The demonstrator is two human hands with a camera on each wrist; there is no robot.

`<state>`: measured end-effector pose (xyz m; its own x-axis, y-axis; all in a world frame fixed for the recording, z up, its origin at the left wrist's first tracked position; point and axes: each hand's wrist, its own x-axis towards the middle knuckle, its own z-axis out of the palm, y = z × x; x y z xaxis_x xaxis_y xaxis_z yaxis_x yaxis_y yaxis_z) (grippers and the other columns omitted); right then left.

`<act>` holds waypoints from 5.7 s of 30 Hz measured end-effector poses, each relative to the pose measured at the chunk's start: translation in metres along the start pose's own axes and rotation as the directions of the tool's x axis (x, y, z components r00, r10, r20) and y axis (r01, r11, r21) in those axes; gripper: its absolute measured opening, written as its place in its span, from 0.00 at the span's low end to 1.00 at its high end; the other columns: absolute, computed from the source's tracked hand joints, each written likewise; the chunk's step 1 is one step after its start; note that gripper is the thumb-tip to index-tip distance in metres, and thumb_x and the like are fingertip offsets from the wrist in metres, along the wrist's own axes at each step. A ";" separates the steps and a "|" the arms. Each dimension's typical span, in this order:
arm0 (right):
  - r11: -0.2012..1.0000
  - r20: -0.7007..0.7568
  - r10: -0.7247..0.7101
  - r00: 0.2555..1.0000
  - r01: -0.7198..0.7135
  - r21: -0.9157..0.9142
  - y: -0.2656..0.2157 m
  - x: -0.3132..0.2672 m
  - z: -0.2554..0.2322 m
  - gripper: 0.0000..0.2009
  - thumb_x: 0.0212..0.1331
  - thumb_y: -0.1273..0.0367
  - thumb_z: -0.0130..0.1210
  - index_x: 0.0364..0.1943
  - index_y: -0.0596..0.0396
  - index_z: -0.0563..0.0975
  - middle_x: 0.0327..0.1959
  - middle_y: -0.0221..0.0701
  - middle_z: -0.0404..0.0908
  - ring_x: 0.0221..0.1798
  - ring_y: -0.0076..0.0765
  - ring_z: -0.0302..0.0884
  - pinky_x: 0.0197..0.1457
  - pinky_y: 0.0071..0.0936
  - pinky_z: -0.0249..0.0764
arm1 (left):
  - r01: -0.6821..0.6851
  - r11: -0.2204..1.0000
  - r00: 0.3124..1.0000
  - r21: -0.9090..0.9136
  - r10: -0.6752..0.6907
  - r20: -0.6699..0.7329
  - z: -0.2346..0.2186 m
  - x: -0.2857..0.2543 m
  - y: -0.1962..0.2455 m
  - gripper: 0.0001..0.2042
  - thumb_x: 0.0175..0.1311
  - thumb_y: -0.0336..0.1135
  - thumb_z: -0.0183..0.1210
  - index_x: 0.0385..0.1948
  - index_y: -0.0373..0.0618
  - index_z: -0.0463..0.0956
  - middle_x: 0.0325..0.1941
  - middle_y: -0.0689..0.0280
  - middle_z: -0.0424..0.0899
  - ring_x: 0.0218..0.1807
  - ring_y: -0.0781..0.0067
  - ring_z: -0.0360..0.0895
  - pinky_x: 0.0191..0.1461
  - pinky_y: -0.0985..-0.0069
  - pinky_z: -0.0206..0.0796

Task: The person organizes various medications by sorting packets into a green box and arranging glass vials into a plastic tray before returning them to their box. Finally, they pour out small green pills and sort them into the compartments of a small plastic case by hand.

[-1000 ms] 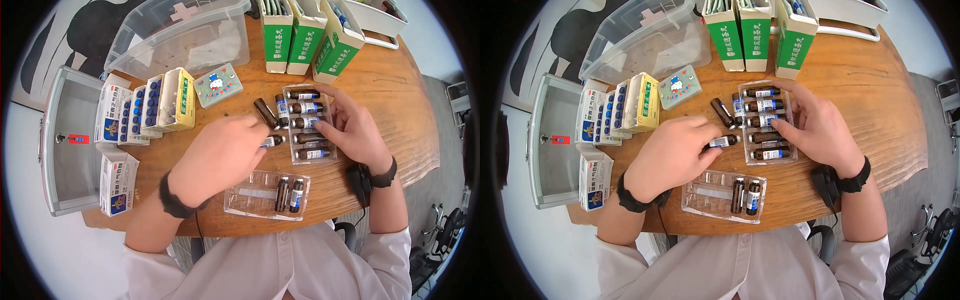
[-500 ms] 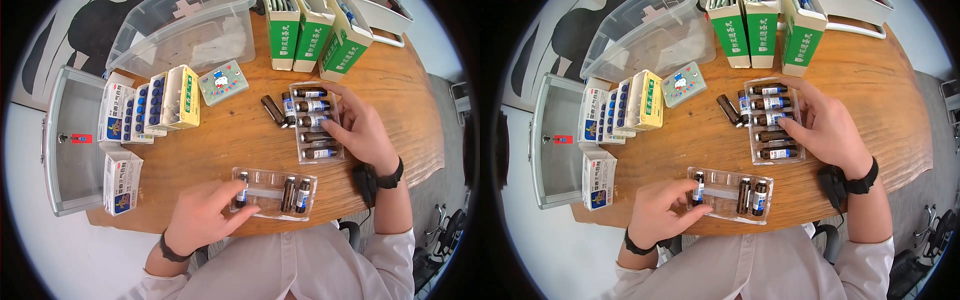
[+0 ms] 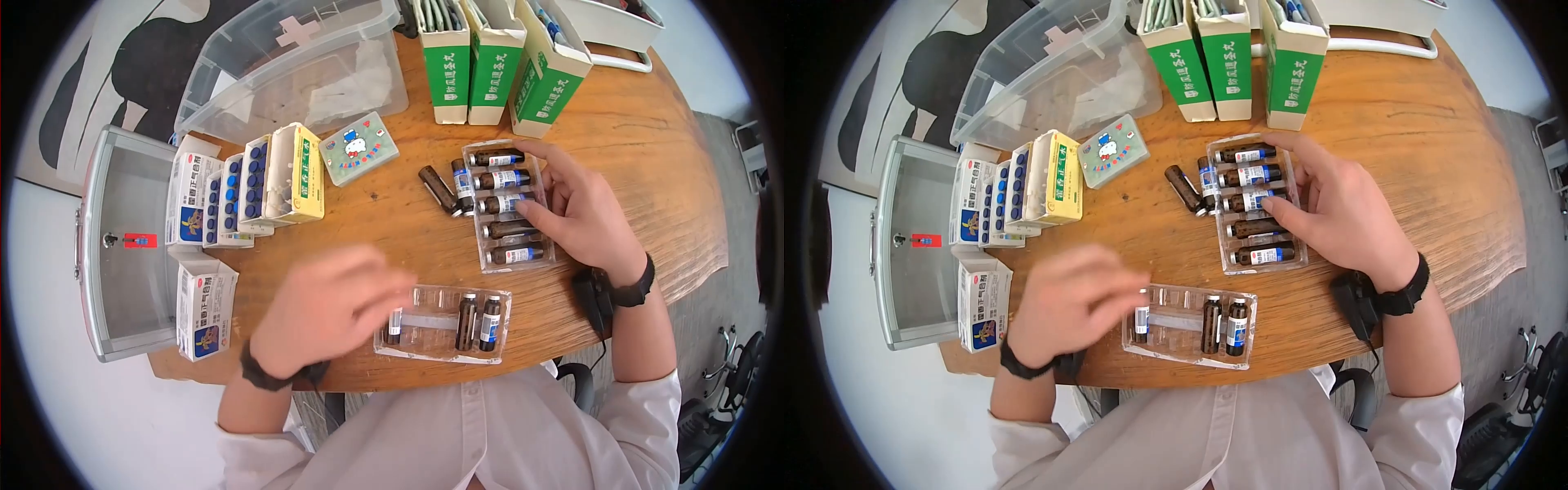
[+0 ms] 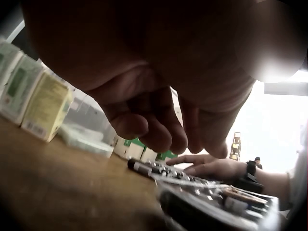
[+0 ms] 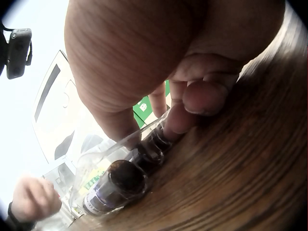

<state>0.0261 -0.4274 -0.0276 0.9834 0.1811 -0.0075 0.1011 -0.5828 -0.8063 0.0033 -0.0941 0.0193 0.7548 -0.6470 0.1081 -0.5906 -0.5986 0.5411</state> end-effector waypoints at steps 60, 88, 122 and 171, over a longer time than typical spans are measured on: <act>0.988 -0.053 0.104 0.993 -0.098 0.116 0.007 0.004 -0.004 0.31 0.62 0.77 0.58 0.73 0.52 0.77 0.22 0.32 0.76 0.24 0.31 0.75 0.34 0.33 0.73 | -0.167 0.967 0.975 0.194 0.133 0.176 0.016 0.081 -0.008 0.09 0.59 0.33 0.75 0.36 0.41 0.86 0.36 0.58 0.83 0.44 0.48 0.82 0.50 0.55 0.76; 0.652 0.495 -0.293 0.818 0.550 -0.522 -0.039 0.001 -0.028 0.47 0.44 0.78 0.71 0.79 0.48 0.73 0.82 0.43 0.71 0.86 0.58 0.63 0.89 0.49 0.64 | -0.097 0.993 0.995 -0.066 0.097 0.002 0.044 -0.038 0.030 0.16 0.65 0.30 0.73 0.53 0.38 0.88 0.51 0.60 0.84 0.54 0.55 0.80 0.61 0.58 0.73; 0.771 0.406 -0.325 0.854 0.488 -0.409 -0.101 -0.063 0.051 0.56 0.38 0.54 0.85 0.78 0.54 0.71 0.64 0.40 0.81 0.63 0.52 0.81 0.65 0.48 0.81 | 0.128 0.970 0.977 -0.205 -0.159 -0.143 0.011 -0.079 0.011 0.60 0.45 0.45 0.87 0.83 0.41 0.61 0.77 0.48 0.74 0.77 0.39 0.72 0.79 0.50 0.68; 0.638 0.052 -0.766 0.640 0.750 0.175 -0.069 -0.011 0.025 0.33 0.62 0.54 0.73 0.69 0.59 0.83 0.69 0.51 0.81 0.70 0.58 0.81 0.72 0.47 0.78 | -0.248 0.912 0.868 -0.327 0.060 -0.493 -0.002 -0.032 -0.006 0.40 0.60 0.24 0.73 0.79 0.45 0.70 0.80 0.51 0.76 0.86 0.50 0.67 0.87 0.50 0.56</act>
<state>0.0045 -0.3693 0.0127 0.5444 0.6038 0.5823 0.7755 -0.0978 -0.6237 -0.0164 -0.0689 0.0141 0.7604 -0.3650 0.5372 -0.6329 -0.2311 0.7389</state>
